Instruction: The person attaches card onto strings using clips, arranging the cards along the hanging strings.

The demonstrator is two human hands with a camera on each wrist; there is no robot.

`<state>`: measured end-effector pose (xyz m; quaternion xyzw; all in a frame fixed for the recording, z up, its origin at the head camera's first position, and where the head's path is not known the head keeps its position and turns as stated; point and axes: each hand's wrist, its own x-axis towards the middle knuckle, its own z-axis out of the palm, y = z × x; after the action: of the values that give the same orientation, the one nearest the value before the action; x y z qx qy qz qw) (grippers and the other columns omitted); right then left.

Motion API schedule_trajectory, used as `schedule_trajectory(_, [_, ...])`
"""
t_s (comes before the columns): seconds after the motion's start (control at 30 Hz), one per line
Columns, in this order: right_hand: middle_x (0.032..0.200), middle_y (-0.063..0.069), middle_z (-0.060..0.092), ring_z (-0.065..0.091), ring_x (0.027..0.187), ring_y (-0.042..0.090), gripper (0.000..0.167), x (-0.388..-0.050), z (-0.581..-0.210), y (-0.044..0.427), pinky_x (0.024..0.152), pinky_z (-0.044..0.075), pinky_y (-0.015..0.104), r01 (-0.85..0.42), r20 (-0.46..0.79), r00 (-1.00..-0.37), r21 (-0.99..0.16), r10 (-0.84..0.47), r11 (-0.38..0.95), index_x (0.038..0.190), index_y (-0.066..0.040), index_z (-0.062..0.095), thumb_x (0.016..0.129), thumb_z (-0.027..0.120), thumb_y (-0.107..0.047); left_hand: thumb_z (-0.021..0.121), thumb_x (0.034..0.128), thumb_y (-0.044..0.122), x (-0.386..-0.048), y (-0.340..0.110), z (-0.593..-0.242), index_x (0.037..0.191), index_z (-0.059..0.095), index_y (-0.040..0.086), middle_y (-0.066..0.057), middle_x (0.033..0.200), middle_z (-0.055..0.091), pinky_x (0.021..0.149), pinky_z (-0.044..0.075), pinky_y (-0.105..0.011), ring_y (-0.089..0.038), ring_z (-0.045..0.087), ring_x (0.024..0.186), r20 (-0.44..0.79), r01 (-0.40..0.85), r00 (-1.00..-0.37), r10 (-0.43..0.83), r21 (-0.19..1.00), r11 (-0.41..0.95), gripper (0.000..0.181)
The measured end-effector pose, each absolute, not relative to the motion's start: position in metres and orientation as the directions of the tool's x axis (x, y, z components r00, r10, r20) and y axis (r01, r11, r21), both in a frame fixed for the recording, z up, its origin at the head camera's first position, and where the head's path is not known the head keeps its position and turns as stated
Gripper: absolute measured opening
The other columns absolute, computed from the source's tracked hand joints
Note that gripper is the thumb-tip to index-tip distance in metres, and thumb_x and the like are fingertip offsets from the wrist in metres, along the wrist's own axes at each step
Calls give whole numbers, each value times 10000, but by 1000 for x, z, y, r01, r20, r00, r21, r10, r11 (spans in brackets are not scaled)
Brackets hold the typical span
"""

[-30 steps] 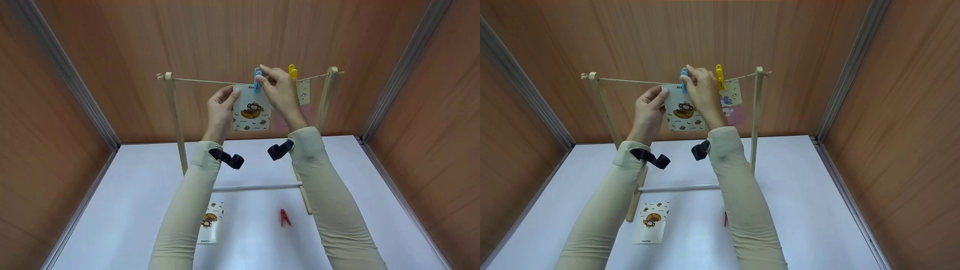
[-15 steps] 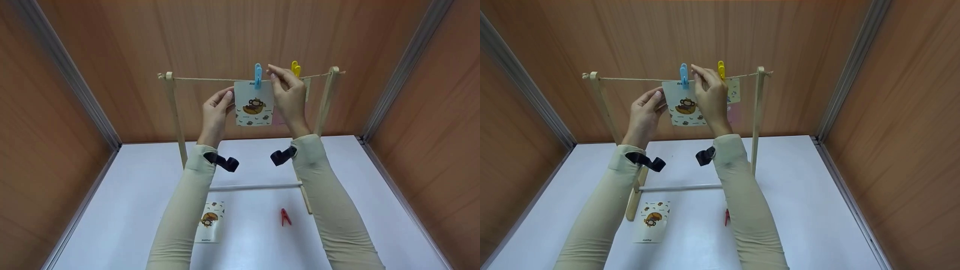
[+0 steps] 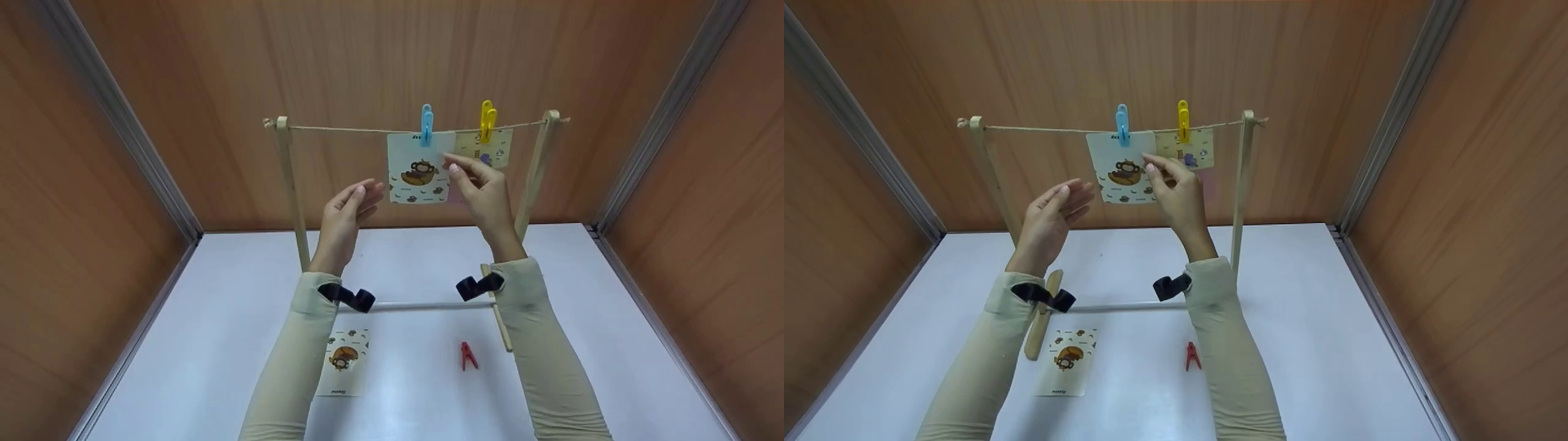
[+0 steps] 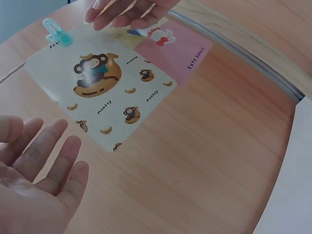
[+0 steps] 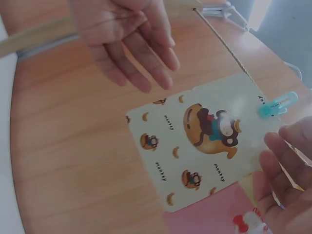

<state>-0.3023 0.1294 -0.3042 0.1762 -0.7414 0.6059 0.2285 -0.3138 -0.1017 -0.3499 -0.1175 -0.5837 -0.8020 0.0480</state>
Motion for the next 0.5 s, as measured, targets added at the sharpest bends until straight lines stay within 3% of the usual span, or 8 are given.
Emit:
schedule_trajectory(0.3, [1167, 73, 664, 608, 1046, 193, 303, -288, -339, 141, 906, 503, 290, -427, 433, -901, -886, -5, 179, 1227, -114, 652, 977, 562, -260, 458, 1023, 180, -301, -114, -387, 1261, 579, 15, -129, 1229, 654, 1040, 438, -392, -335, 540, 1242, 160, 147, -987, 35, 960, -240, 314])
schedule_trajectory(0.5, [1172, 91, 676, 615, 1007, 143, 303, -281, -362, 149, 869, 495, 231, -380, 387, -922, -909, 8, 171, 1240, -101, 644, 979, 559, -229, 464, 1017, 147, -296, -124, -411, 1226, 600, 16, -121, 1191, 676, 1020, 449, -414, -256, 617, 1134, 115, 112, -993, 7, 976, -186, 282])
